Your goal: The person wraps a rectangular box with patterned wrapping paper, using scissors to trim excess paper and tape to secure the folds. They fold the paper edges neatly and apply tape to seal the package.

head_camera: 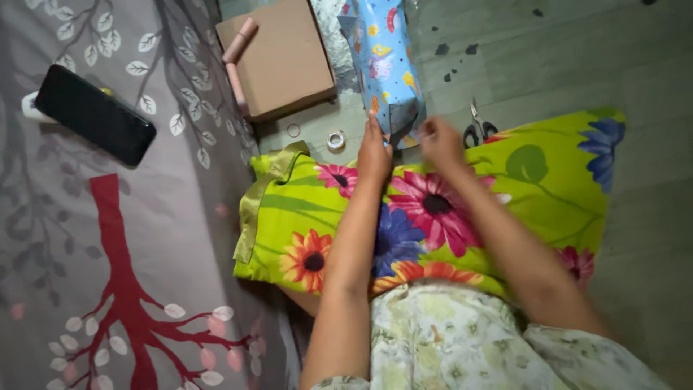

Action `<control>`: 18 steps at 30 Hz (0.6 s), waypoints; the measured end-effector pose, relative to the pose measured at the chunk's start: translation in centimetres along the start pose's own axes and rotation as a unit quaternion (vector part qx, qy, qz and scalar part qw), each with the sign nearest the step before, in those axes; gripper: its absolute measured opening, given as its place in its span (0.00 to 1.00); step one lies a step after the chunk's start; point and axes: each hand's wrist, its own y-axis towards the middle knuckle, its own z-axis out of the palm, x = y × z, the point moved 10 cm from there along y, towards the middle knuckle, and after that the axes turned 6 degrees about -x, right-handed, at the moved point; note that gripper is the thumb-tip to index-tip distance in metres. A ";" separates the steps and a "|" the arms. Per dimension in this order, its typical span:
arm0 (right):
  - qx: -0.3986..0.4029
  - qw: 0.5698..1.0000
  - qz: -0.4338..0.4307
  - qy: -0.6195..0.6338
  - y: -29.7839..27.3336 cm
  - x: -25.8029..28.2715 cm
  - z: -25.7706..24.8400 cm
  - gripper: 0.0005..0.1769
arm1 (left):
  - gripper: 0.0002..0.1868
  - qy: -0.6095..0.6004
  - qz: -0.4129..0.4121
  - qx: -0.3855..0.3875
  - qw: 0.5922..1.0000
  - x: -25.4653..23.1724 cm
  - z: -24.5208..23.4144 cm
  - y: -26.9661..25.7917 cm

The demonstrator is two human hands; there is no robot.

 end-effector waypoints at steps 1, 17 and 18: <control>-0.025 0.996 -0.062 -0.063 0.8 0.3 -2.4 0.14 | 0.50 0.005 -0.013 0.007 1.000 0.2 0.1 -0.1; -0.006 0.953 0.021 -0.303 4.4 -7.6 -6.0 0.26 | 0.13 -0.111 -0.152 -0.140 0.972 2.2 3.1 -3.3; 0.001 0.953 0.036 -0.302 4.1 -7.9 -6.0 0.26 | 0.14 -0.268 -0.238 -0.100 0.928 4.3 6.3 -3.8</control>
